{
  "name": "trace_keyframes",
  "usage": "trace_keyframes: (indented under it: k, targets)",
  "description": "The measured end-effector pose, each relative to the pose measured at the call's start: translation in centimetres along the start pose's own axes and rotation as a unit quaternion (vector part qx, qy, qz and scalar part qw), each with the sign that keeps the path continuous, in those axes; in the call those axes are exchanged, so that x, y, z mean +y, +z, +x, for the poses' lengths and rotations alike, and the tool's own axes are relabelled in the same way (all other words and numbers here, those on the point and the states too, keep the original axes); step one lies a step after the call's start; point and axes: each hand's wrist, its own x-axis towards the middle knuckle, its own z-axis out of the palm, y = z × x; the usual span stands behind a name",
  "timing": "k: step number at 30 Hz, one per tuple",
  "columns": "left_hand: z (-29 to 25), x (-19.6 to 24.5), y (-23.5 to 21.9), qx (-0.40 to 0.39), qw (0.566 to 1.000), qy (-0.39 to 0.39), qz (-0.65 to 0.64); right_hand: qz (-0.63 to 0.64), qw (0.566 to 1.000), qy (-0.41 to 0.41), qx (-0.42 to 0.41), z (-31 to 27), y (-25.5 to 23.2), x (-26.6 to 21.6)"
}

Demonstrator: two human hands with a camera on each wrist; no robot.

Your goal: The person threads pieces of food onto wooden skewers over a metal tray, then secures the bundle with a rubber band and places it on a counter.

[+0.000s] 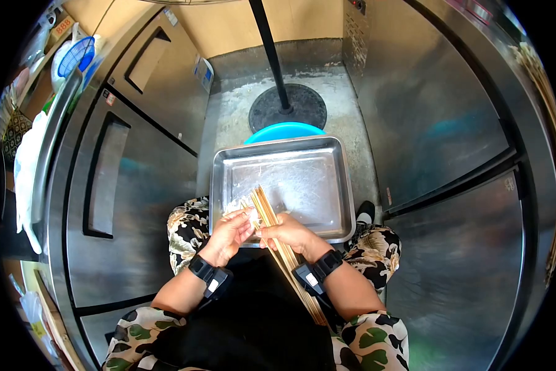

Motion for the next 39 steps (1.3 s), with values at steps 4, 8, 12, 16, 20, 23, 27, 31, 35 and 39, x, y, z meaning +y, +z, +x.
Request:
trace_keyframes:
  k: [4, 8, 12, 16, 20, 23, 27, 31, 35, 39]
  targets:
    - [-0.2, -0.6, 0.3, 0.008, 1.000, -0.013, 0.011, -0.011, 1.000, -0.003, 0.009, 0.1, -0.2, 0.3]
    - [0.3, -1.2, 0.0, 0.008, 1.000, -0.013, 0.011, -0.021, 0.999, -0.016, 0.022, 0.6, -0.6, 0.9]
    - [0.1, -1.0, 1.5, 0.075, 0.996, -0.029, -0.028, -0.017, 0.996, -0.049, 0.077, -0.4, 0.1, -0.1]
    - [0.9, -1.5, 1.2, 0.067, 0.997, 0.037, 0.004, -0.032, 0.995, -0.028, 0.086, -0.4, -0.5, 0.2]
    - [2.3, -1.8, 0.5, 0.022, 0.995, 0.074, 0.059, -0.053, 0.995, -0.026, 0.082, -0.4, -0.2, -0.1]
    - [2.7, -1.5, 0.7, 0.004, 0.998, 0.044, 0.054, -0.043, 0.996, -0.028, 0.071, -0.7, -0.1, -0.4]
    - [3.3, -2.0, 1.1, -0.023, 0.999, 0.002, 0.046, 0.088, 0.994, 0.010, -0.059, -1.8, -0.5, -1.4]
    - [3.9, -2.3, 1.6, -0.049, 0.993, 0.023, 0.108, 0.137, 0.985, 0.024, -0.106, -1.5, 0.6, -0.9]
    - [4.2, -2.7, 0.2, 0.020, 0.979, 0.120, 0.164, 0.009, 1.000, -0.014, -0.016, -0.5, -1.3, 0.0]
    - [2.4, -0.4, 1.1, -0.034, 0.996, 0.065, 0.052, -0.019, 1.000, -0.001, 0.014, -0.1, -1.5, 0.7]
